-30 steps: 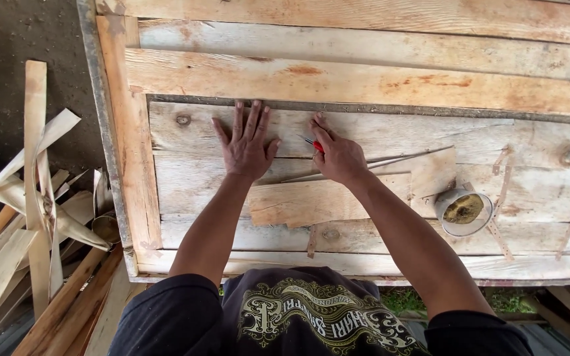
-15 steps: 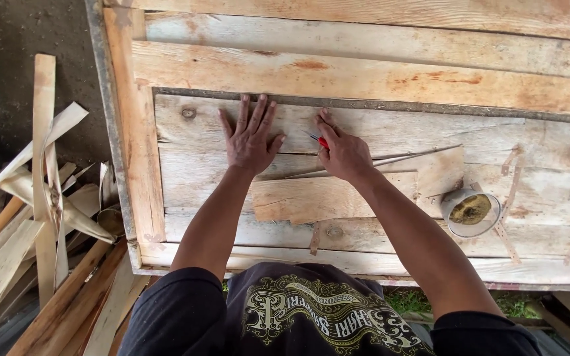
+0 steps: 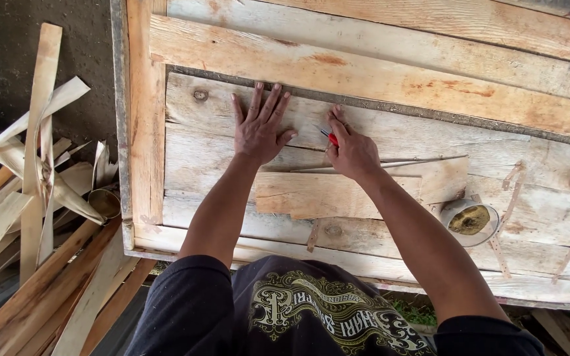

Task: Trimming thin wood strips with a utility knife and arranging them on a wooden surface for assembly.

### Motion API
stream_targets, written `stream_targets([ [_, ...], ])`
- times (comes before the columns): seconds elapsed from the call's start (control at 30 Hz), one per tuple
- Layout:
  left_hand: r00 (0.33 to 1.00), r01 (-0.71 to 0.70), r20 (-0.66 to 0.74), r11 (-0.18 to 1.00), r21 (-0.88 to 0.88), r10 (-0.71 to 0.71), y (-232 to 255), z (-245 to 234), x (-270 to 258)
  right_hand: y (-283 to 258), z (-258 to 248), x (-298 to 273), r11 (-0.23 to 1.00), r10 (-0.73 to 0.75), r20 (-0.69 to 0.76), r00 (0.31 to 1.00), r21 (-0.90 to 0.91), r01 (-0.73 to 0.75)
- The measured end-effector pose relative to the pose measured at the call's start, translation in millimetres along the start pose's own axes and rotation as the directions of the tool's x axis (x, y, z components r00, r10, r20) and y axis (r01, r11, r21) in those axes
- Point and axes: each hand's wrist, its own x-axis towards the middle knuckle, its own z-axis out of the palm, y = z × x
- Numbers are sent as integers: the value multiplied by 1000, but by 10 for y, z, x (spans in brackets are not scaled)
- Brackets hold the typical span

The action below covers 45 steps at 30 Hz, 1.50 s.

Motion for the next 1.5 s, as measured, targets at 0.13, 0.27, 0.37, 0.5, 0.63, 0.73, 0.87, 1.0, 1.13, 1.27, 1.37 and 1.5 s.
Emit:
stream_targets([
  [0.13, 1000, 4, 7, 1000, -3, -4, 19, -30, 15, -11, -14, 32, 1000, 16, -11, 1000, 7, -16],
  [0.27, 999, -12, -42, 1000, -3, 12, 53, 9, 29, -43, -107, -8, 998, 29, -30, 999, 53, -28],
  [0.37, 997, -17, -78, 1000, -6, 17, 47, 55, 24, 36, 4, -8, 997, 15, -57, 998, 75, -11],
  [0.5, 993, -31, -116, 999, -7, 30, 70, 72, 45, 109, 107, -19, 998, 5, -126, 992, 64, 3],
  [0.63, 988, -73, -139, 997, -29, 68, 100, 55, 51, 176, 242, -21, 998, 5, -166, 986, 69, 6],
  [0.73, 997, -15, -80, 999, -33, 12, 117, 26, 57, 137, 144, -41, 986, -14, -171, 985, 163, 42],
  [0.87, 999, 19, -46, 1000, -10, -20, 75, 77, 79, 185, -16, -22, 954, -20, -164, 986, 292, 68],
  [1.0, 999, 46, 2, 998, 45, -46, 58, 126, 75, 250, -441, 52, 965, 95, -271, 958, 263, -21],
  [1.13, 998, 58, -14, 997, 48, -57, 83, 95, 86, 372, -902, 218, 967, 180, -166, 970, 208, -144],
  [1.27, 998, 65, 12, 994, 86, -67, 92, 59, 69, 560, -953, 426, 968, 211, 64, 975, 126, -218],
  [1.37, 997, 73, 25, 992, 104, -76, 93, 75, 67, 690, -857, 525, 976, 212, 79, 974, 35, -215],
  [1.5, 998, 60, -3, 994, 95, -60, 58, 136, 79, 735, -817, 550, 990, 119, 20, 993, -76, -117],
])
